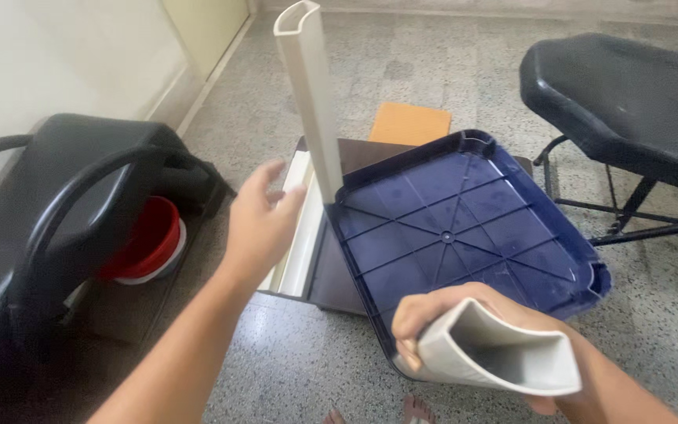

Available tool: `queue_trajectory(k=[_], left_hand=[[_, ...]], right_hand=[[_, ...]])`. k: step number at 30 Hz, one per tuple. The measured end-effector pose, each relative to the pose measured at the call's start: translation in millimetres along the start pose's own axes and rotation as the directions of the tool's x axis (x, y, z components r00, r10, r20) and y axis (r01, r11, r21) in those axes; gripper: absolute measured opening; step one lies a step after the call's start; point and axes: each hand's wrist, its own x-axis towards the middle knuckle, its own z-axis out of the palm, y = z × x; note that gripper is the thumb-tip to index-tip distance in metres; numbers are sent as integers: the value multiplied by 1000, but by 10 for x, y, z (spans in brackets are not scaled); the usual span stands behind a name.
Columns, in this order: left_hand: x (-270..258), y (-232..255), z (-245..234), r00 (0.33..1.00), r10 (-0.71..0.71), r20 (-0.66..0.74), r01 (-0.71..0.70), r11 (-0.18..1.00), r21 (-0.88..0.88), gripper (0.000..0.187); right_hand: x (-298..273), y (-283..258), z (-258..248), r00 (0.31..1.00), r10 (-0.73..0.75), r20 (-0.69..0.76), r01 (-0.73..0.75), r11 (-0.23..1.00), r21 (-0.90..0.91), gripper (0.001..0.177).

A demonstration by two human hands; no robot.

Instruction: The person inserts four white plastic legs into the corners of an upside-down blue plastic tray. They then flip the tray upright to complete the assembly.

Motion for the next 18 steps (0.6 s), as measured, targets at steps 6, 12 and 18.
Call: queue_trajectory(k=[6,12,18], left_hand=[[-308,-180,-56,978,-149,146,150,989,5,41],[-595,-299,26,913,-224,340,323,907,-270,44],[-1114,-125,78,953,-29,300,188,837,-514,64]], right_hand=[[347,-17,38,995,-79,-60,73,992,-101,104],[606,-71,74,965,-227,-135,208,968,-138,95],[1013,-63,33,944,-296,-144,276,950,-143,94]])
